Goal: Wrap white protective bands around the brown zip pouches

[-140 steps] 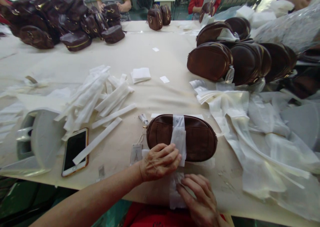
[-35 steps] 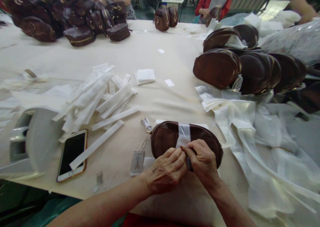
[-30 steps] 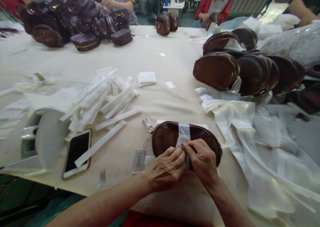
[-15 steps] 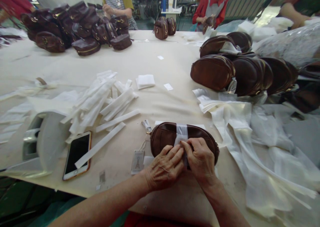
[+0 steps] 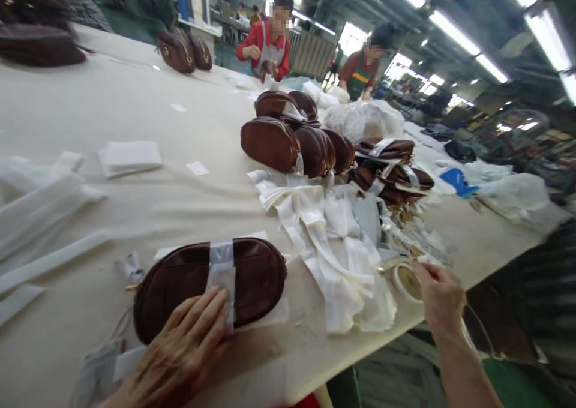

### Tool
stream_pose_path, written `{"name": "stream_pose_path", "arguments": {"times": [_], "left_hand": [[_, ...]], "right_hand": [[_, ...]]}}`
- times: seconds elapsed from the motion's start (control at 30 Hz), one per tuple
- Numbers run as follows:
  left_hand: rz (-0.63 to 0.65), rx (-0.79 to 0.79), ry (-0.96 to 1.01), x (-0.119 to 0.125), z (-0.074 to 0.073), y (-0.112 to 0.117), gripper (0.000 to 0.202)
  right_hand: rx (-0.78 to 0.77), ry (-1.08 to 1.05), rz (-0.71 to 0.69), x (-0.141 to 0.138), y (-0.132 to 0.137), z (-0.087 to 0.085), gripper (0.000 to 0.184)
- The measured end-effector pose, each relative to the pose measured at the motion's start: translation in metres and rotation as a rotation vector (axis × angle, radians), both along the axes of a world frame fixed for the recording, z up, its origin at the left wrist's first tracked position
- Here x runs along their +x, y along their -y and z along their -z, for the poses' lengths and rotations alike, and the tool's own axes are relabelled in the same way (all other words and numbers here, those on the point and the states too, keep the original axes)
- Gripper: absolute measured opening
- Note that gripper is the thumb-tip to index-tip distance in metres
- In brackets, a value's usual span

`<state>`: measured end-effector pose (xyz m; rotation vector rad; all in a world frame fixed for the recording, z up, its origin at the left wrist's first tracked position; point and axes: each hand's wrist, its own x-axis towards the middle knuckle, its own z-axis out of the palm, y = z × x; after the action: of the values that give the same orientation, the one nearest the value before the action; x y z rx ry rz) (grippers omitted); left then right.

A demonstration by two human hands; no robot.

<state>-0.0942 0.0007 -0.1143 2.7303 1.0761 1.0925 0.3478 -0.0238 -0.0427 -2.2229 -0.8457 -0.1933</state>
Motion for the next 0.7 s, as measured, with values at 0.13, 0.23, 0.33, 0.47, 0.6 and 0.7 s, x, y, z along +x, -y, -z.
{"name": "stream_pose_path", "arguments": {"times": [0.13,0.23,0.33,0.47,0.6,0.7], "left_hand": [[0.000,0.000,0.048,0.002,-0.001,-0.001,0.025],[-0.005,0.029,0.041,0.002,-0.003,-0.004,0.024],[0.029,0.088,-0.028,0.000,-0.004,-0.005,0.023],[-0.007,0.089,-0.012,-0.001,-0.002,-0.005,0.025],[0.049,0.165,-0.126,-0.007,0.000,-0.009,0.024],[0.048,0.168,-0.164,-0.013,0.000,-0.012,0.025]], "right_hand": [[-0.028,-0.241,0.042,0.032,-0.016,0.012,0.032],[0.012,-0.336,0.021,0.041,-0.033,0.017,0.028],[0.048,-0.455,-0.044,0.047,-0.047,0.019,0.022],[0.098,-0.588,-0.088,0.051,-0.059,0.023,0.017],[0.171,-0.680,-0.118,0.049,-0.065,0.030,0.015],[0.234,-0.718,-0.153,0.050,-0.066,0.031,0.016]]}}
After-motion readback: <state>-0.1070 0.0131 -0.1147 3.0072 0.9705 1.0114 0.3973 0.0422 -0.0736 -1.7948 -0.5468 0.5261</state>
